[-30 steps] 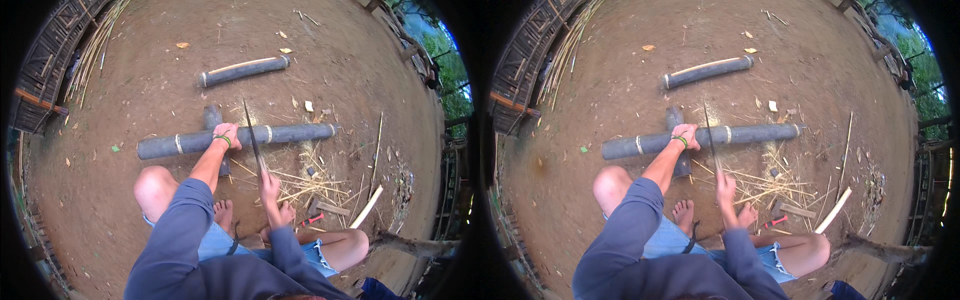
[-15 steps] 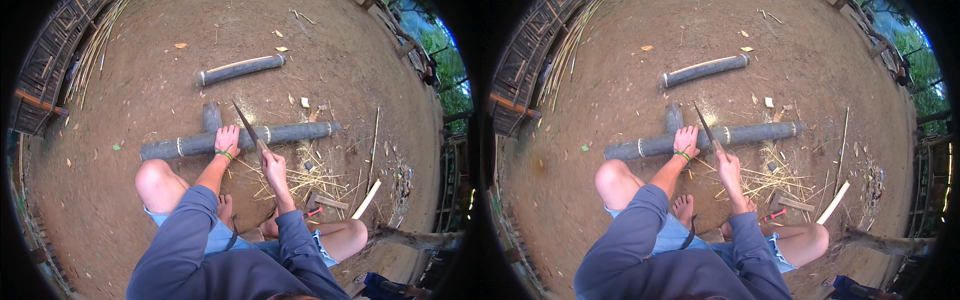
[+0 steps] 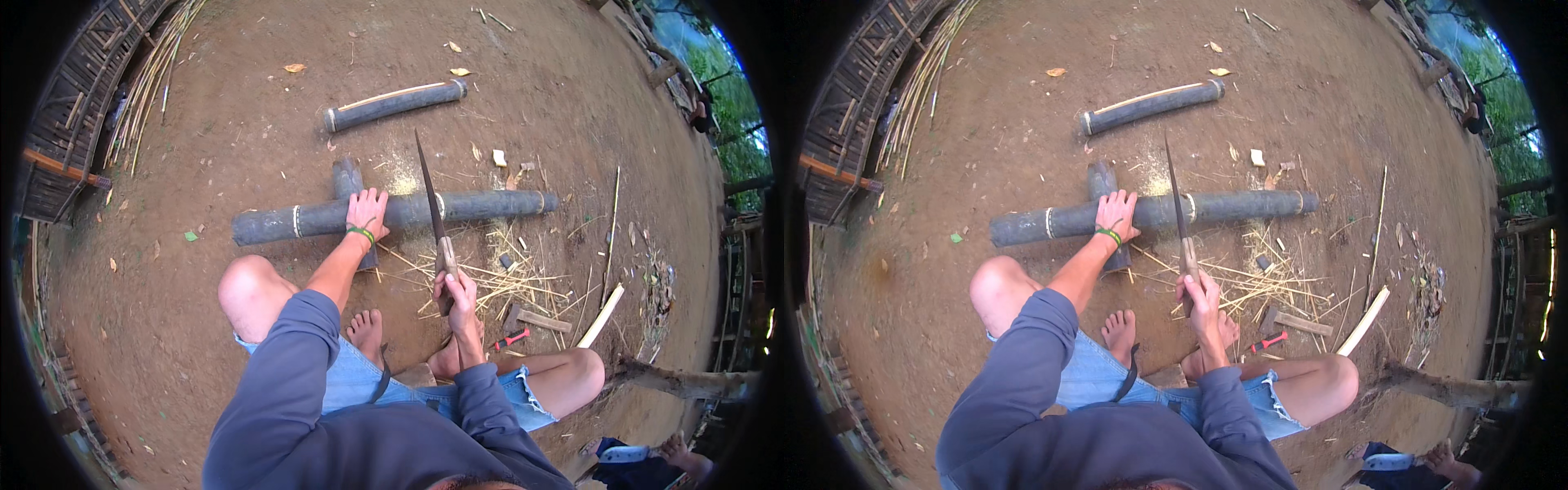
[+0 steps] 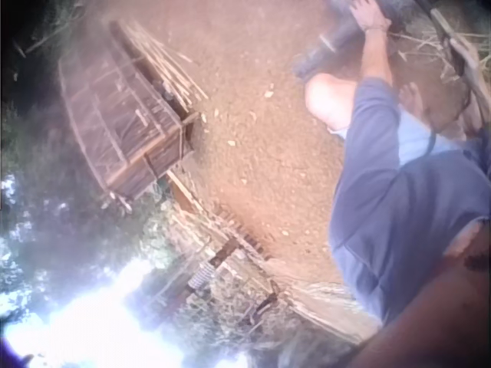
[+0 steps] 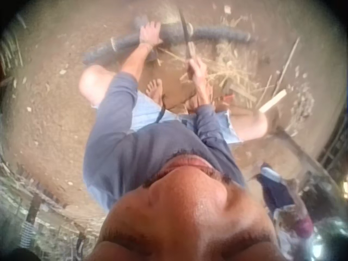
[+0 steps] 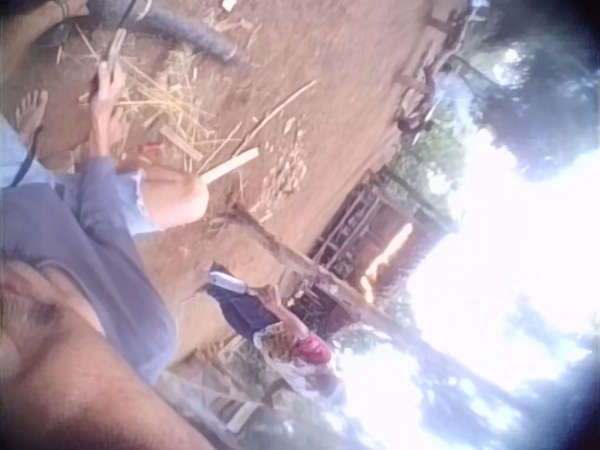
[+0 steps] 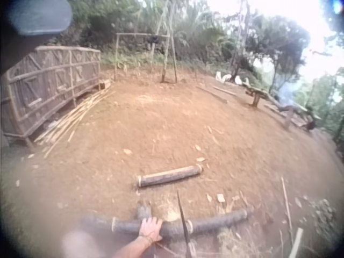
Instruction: The person sits on the ground and uses a hand saw to cut a thick bamboo pole that is secured in a cross-shaped wooden jig. The person repeatedly saws through the bamboo, occasionally adjusting the pole's position within the jig.
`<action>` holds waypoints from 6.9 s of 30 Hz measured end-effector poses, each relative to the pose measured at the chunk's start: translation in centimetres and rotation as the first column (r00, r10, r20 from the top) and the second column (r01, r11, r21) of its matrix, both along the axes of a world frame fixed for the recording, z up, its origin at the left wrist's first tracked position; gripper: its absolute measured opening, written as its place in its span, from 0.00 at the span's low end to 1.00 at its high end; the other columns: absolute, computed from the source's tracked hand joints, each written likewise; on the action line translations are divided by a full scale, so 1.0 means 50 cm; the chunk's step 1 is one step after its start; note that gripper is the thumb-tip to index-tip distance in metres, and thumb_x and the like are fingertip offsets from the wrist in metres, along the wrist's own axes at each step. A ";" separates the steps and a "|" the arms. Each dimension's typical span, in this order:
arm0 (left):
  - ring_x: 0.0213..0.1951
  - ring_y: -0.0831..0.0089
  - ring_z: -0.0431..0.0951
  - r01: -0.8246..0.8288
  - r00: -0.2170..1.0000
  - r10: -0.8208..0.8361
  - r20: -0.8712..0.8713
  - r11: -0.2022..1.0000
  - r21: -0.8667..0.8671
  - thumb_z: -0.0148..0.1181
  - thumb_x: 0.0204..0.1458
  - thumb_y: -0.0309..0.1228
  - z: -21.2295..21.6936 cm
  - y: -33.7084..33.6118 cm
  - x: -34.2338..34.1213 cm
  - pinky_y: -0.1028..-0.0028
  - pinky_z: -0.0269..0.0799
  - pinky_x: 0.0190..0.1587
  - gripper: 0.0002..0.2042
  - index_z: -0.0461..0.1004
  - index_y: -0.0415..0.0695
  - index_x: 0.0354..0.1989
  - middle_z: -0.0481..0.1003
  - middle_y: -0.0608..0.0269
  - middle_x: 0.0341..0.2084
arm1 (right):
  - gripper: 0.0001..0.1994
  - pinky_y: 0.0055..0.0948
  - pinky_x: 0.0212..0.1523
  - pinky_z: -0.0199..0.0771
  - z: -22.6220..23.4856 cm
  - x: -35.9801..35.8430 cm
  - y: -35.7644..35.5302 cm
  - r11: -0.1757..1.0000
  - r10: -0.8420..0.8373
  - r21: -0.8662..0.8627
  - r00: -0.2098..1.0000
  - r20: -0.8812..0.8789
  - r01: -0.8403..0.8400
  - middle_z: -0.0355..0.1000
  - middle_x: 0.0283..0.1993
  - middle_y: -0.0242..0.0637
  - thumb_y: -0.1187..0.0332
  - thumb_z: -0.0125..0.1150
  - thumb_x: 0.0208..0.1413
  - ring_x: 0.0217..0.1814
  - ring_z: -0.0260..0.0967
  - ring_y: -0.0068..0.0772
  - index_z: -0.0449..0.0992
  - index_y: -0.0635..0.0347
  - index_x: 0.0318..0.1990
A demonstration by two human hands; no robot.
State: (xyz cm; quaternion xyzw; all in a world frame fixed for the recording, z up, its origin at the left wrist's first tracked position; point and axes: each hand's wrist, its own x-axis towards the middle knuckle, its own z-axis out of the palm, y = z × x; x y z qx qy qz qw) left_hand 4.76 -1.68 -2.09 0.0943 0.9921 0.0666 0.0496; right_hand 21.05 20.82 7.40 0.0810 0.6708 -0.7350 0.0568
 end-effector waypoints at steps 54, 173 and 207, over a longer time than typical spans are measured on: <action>0.52 0.54 0.83 -0.120 0.940 0.080 0.331 0.988 0.100 0.81 0.27 0.53 0.036 0.002 -0.054 0.59 0.78 0.55 0.39 0.80 0.48 0.52 0.82 0.55 0.49 | 0.18 0.38 0.31 0.63 -0.039 0.132 0.002 0.579 -0.035 0.814 0.999 -0.033 0.047 0.70 0.23 0.39 0.59 0.58 0.67 0.25 0.66 0.41 0.76 0.59 0.25; 0.51 0.52 0.82 0.045 0.979 -0.065 0.194 0.993 0.106 0.80 0.31 0.46 0.026 -0.009 -0.093 0.57 0.79 0.54 0.34 0.77 0.43 0.49 0.81 0.53 0.47 | 0.24 0.27 0.20 0.49 -0.003 0.000 -0.010 0.924 -0.059 0.382 0.981 0.185 -0.017 0.59 0.15 0.24 0.57 0.54 0.71 0.17 0.53 0.18 0.66 0.56 0.20; 0.48 0.51 0.83 -0.007 0.973 -0.035 0.230 0.983 0.182 0.83 0.24 0.47 -0.002 -0.023 -0.100 0.57 0.79 0.52 0.34 0.80 0.47 0.44 0.82 0.54 0.43 | 0.20 0.34 0.28 0.60 -0.037 -0.014 -0.070 0.943 -0.125 0.327 0.974 0.191 0.057 0.64 0.20 0.27 0.58 0.57 0.69 0.26 0.58 0.20 0.74 0.63 0.28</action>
